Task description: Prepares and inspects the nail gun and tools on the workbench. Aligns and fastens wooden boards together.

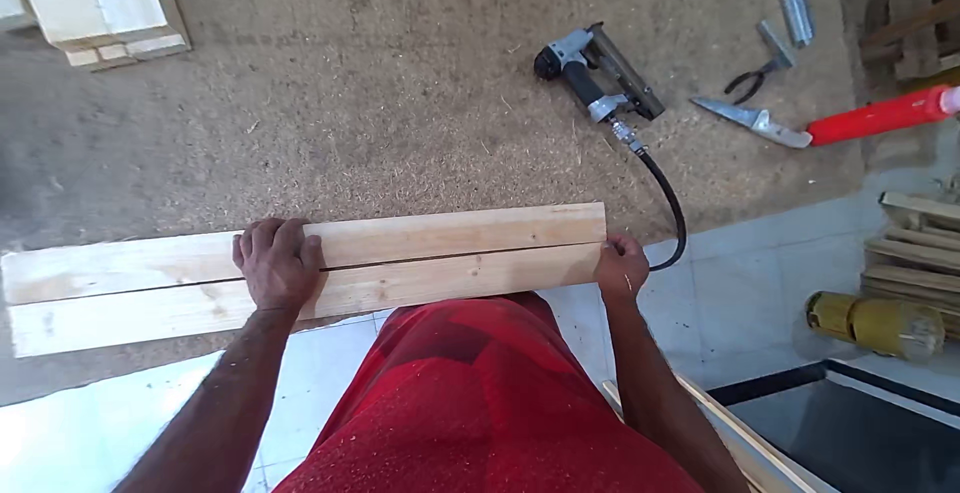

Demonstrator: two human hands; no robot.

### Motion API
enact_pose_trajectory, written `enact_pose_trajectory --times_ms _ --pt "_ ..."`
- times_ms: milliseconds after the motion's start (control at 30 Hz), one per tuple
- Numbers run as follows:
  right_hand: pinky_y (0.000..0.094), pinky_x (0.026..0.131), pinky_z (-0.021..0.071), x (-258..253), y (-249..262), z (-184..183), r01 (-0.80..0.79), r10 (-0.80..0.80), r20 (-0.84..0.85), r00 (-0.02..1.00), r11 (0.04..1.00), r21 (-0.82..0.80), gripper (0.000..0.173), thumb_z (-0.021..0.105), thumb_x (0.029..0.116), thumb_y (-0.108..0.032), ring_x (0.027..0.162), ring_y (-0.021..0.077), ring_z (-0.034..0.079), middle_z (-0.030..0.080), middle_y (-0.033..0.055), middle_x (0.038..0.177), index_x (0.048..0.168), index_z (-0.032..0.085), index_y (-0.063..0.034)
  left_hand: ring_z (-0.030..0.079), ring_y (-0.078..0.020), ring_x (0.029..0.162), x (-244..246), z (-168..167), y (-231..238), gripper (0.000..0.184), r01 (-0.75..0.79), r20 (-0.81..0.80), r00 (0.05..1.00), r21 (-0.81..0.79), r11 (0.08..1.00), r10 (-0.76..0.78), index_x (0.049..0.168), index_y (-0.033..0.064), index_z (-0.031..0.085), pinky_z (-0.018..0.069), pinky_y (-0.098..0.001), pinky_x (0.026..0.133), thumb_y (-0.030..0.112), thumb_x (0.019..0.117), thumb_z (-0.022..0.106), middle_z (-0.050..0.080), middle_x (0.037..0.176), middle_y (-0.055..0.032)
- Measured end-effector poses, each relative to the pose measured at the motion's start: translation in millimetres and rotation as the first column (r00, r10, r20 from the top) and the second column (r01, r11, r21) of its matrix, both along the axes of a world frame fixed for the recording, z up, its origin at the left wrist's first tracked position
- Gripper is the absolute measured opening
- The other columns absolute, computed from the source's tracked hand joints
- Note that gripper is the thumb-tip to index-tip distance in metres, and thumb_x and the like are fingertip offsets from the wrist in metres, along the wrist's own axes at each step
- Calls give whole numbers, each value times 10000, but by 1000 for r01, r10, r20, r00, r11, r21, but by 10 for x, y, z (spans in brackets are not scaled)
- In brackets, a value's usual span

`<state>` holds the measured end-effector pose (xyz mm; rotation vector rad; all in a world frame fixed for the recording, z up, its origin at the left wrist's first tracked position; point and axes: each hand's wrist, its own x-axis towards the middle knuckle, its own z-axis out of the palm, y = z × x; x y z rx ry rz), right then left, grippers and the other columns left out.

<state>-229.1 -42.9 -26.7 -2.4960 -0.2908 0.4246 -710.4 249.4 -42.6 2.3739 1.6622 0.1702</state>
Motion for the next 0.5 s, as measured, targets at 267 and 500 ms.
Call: enact_pose_trajectory --times_ms 267,500 --pt "515 926 549 49 -13 4 -82 81 -24 996 994 -71 247 580 1016 -158 1033 249 688 716 117 1133 1227 690 -90 433 -336 1416 -3 -30 8 570 -18 -7 1000 11 1000 18 1320 230 651 223 -615 1201 589 995 350 581 1400 -109" --pt "580 942 522 -3 83 -15 -84 81 -41 996 992 -90 313 521 1022 -147 1094 330 655 684 174 1187 1300 645 -73 484 -309 1376 6 12 4 522 -21 0 1000 52 998 21 1283 246 677 257 -598 1202 578 1001 390 619 1352 -72"
